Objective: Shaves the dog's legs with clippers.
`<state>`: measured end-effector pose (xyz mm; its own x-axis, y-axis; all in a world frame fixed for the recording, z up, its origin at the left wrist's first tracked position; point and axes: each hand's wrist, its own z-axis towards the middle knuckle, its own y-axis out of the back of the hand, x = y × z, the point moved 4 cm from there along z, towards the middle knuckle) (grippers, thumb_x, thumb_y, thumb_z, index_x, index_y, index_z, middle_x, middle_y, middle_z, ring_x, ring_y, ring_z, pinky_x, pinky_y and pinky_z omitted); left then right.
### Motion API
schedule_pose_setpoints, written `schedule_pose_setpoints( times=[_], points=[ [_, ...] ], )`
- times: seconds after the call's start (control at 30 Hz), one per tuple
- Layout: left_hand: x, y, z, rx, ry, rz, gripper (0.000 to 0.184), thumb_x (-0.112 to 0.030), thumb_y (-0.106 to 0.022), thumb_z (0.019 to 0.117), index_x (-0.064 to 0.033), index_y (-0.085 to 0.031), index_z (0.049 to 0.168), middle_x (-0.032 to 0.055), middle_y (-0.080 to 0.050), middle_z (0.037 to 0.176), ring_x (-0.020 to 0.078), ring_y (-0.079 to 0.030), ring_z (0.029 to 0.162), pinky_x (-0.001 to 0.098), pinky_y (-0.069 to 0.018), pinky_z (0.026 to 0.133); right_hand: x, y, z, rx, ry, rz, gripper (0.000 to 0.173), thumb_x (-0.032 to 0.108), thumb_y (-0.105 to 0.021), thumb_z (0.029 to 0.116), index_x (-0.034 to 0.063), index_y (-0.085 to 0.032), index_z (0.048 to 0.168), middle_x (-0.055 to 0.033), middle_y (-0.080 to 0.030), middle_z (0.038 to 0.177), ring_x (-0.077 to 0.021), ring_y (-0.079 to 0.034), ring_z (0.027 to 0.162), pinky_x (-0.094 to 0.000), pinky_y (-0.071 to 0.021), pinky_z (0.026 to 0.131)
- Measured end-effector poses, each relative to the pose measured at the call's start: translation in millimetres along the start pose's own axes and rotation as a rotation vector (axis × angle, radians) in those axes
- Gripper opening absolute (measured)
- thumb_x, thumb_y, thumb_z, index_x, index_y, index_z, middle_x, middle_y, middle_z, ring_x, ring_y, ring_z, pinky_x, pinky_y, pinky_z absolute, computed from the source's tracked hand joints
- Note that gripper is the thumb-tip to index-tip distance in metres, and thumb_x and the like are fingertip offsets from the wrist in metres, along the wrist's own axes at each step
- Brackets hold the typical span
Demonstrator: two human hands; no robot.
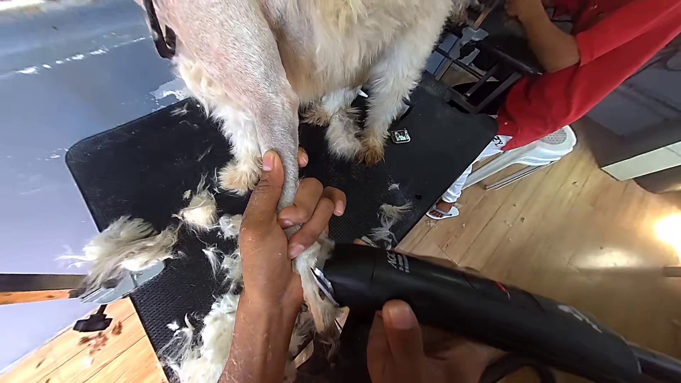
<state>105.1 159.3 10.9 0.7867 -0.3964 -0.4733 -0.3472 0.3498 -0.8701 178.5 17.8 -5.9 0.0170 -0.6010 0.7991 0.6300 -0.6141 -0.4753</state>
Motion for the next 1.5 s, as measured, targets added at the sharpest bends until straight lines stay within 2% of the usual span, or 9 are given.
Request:
schedule_pose_setpoints(
  times=[0.43,0.57,0.77,0.87,1.0,1.13,1.27,1.4,1.5],
  points=[
    [-1,-1,3,-0.072,0.017,0.065,0.042,-0.039,-0.025,0.1129,-0.0089,-0.055,0.112,-0.005,-0.033,0.054,0.004,-0.034,0.038,0.0161,-0.0391,0.042,13,-10,15,0.157,0.189,-0.251,0.048,0.015,-0.085,0.0843,0.0149,-0.056,0.122,-0.0039,-0.073,0.112,-0.0244,-0.073,0.108,-0.04,-0.0631,0.095],
    [2,-6,10,-0.011,0.028,0.048,0.04,-0.038,-0.024,0.1128,-0.01,-0.053,0.111,-0.0018,-0.04,0.059,0.007,-0.045,0.043,0.0189,-0.0473,0.046,22,-4,25,0.192,0.247,-0.251,0.05,0.014,-0.084,0.0826,0.0111,-0.053,0.122,-0.0051,-0.071,0.107,-0.0246,-0.074,0.1,-0.0415,-0.0651,0.09],
    [7,-8,23,0.125,0.062,-0.088,0.034,-0.037,-0.029,0.1122,-0.0134,-0.053,0.108,-0.0013,-0.046,0.069,0.0109,-0.056,0.066,0.0281,-0.054,0.079,1,-4,55,0.141,-0.369,0.378,0.046,0.021,-0.07,0.0964,0.0103,-0.053,0.138,-0.0207,-0.065,0.133,-0.0386,-0.064,0.124,-0.0551,-0.0541,0.103],
    [8,-11,32,0.129,0.07,-0.091,0.034,-0.038,-0.029,0.1118,-0.0141,-0.053,0.107,-0.0005,-0.047,0.075,0.0119,-0.056,0.072,0.0284,-0.0527,0.08,-2,5,85,0.167,-0.475,0.502,0.046,0.033,-0.067,0.0972,0.017,-0.058,0.14,-0.0145,-0.065,0.134,-0.0346,-0.063,0.125,-0.0562,-0.0536,0.102],
    [13,-21,43,0.137,0.087,-0.053,0.033,-0.038,-0.032,0.1113,-0.0138,-0.053,0.105,0.0003,-0.048,0.077,0.0126,-0.056,0.073,0.0293,-0.0529,0.077,1,6,122,0.371,-0.376,0.378,0.059,0.021,-0.076,0.0921,0.0183,-0.049,0.144,-0.0147,-0.068,0.121,-0.031,-0.07,0.11,-0.0482,-0.0601,0.094],
    [22,-26,50,0.13,0.078,0.045,0.032,-0.038,-0.033,0.1111,-0.0145,-0.054,0.106,-0.001,-0.049,0.075,0.0111,-0.056,0.072,0.0285,-0.0525,0.076,7,-3,133,0.683,-0.577,0.453,0.053,0.012,-0.071,0.0911,0.0131,-0.047,0.139,-0.0183,-0.067,0.106,-0.0334,-0.071,0.092,-0.0501,-0.0616,0.083],
    [20,-26,53,0.153,0.078,0.208,0.03,-0.039,-0.037,0.1106,-0.0148,-0.054,0.108,-0.0007,-0.051,0.077,0.0094,-0.056,0.072,0.0239,-0.0514,0.069,-5,1,123,0.534,-0.78,0.143,0.024,0.021,-0.075,0.0904,0.0055,-0.063,0.105,-0.013,-0.065,0.079,-0.0222,-0.069,0.059,-0.0404,-0.0642,0.058],
    [10,-17,58,0.263,0.101,0.495,0.029,-0.038,-0.036,0.1111,-0.0138,-0.052,0.109,0.0018,-0.052,0.079,0.0107,-0.055,0.066,0.0249,-0.0521,0.059,-17,-13,116,0.452,-0.726,-0.193,0.038,0.024,-0.086,0.0821,0.0006,-0.065,0.103,-0.0162,-0.069,0.078,-0.0248,-0.069,0.056,-0.0389,-0.0636,0.052],
    [5,-10,58,0.348,0.095,0.661,0.021,-0.028,-0.037,0.1109,-0.0131,-0.052,0.111,0.0004,-0.052,0.078,0.0079,-0.052,0.064,0.02,-0.0435,0.054,-29,-18,115,0.446,-0.657,-0.313,0.042,0.021,-0.09,0.0759,0.0018,-0.068,0.107,-0.0184,-0.07,0.081,-0.0269,-0.07,0.06,-0.0384,-0.0635,0.054]
  ],
)
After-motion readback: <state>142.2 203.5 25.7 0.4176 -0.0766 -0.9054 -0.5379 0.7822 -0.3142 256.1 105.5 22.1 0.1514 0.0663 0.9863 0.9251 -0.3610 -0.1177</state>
